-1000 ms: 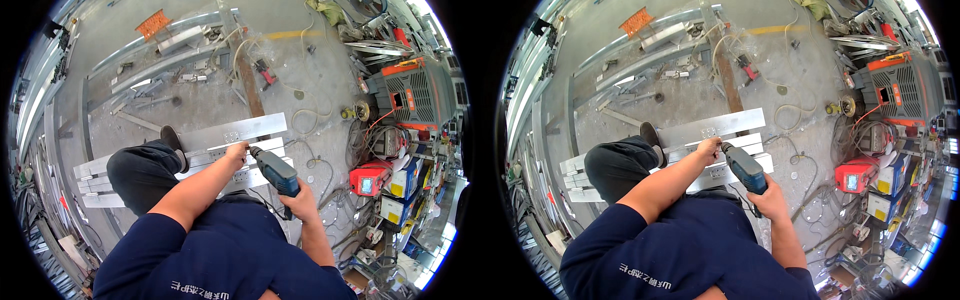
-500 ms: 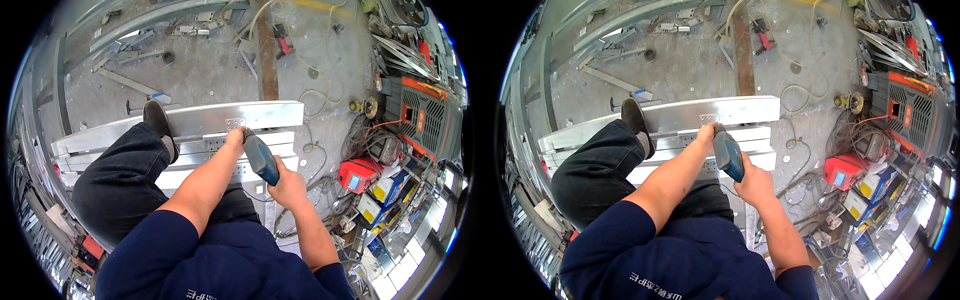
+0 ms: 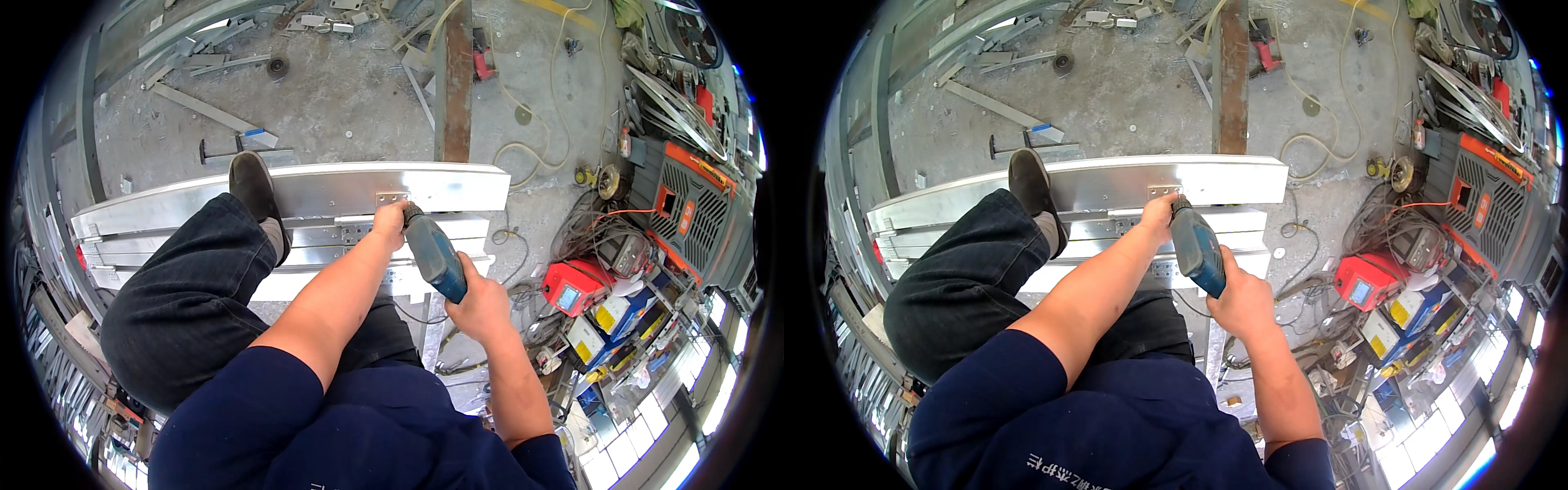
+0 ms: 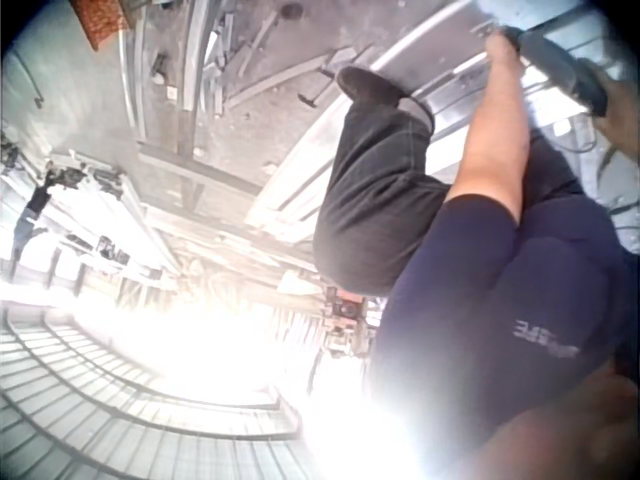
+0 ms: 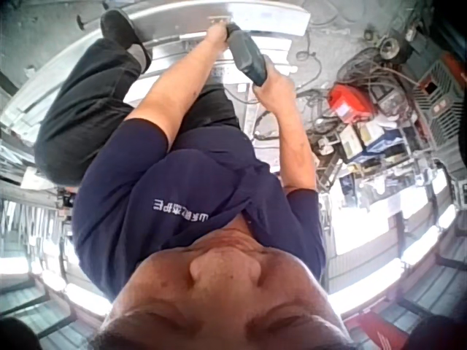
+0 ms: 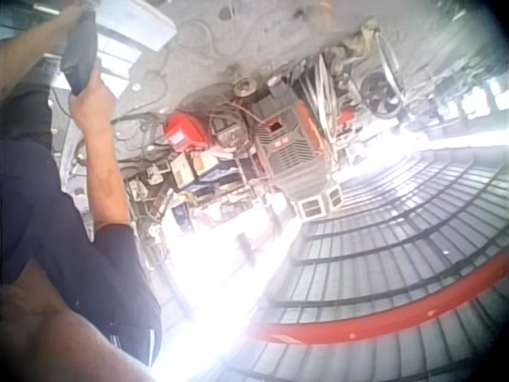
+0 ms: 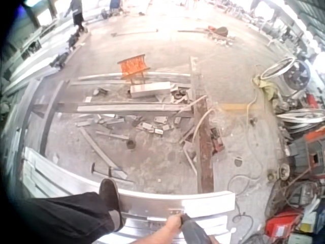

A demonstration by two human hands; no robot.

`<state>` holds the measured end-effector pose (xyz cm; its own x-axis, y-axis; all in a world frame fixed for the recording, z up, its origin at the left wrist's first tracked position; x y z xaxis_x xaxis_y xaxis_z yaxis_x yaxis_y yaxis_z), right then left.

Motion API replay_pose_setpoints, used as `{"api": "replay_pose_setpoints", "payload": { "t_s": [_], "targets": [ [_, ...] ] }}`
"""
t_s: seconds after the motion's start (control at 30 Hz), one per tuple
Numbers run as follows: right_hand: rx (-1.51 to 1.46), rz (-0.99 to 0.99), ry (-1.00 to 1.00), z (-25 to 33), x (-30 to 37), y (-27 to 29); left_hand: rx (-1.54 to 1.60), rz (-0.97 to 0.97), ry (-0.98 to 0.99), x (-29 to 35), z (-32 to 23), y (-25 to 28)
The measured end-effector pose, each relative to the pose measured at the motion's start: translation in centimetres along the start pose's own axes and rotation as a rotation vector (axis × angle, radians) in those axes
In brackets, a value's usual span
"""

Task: The person is sitting on the floor in a workshop, using a cordless drill to fasten screws into a metal frame structure. They repeatedly pick up screws and drive them into pre-drilled holes on the metal assembly.

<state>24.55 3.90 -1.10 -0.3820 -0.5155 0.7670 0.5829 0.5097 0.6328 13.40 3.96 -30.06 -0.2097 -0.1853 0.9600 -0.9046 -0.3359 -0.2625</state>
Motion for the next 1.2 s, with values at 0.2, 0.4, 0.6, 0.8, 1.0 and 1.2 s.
{"api": "replay_pose_setpoints", "payload": {
  "t_s": [0.2, 0.4, 0.6, 0.8, 1.0, 1.2],
  "targets": [
    [0.008, -0.003, 0.017, 0.1, -0.1, -0.1, 0.044, 0.019, 0.016, -0.8, 0.7, 0.0],
    [0.008, -0.005, 0.0, 0.2, -0.2, -0.2, 0.102, 0.036, 0.02, -0.6, 0.5, -0.1],
    [0.043, 0.035, -0.032, 0.9, -0.8, -0.1, -0.415, -0.113, -0.101, 1.5, -2.4, 1.0],
    [0.148, 0.09, -0.083, 1.4, -1.5, 0.3, -0.896, 0.301, 0.419, 14.9, -5.9, -4.3],
    [0.277, 0.141, -0.017, 2.2, -3.1, 2.3, -0.593, 0.075, 0.324, 16.9, -5.7, -6.4],
    [0.43, 0.198, 0.093, 3.9, -4.5, 3.3, -0.386, 0.057, 0.317, 15.9, -4.7, -5.9]
  ]
}}
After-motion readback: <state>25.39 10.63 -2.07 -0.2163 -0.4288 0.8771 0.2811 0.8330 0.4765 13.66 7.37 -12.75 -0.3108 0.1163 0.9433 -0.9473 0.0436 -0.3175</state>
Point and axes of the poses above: each hand's wrist, its own x-axis away from the middle knuckle, its own y-axis out of the back of the hand, z = x × y, the point moved 7 cm from there along -x, towards the middle knuckle, and after that the axes turned 12 degrees about -y, right-handed, at the moved point
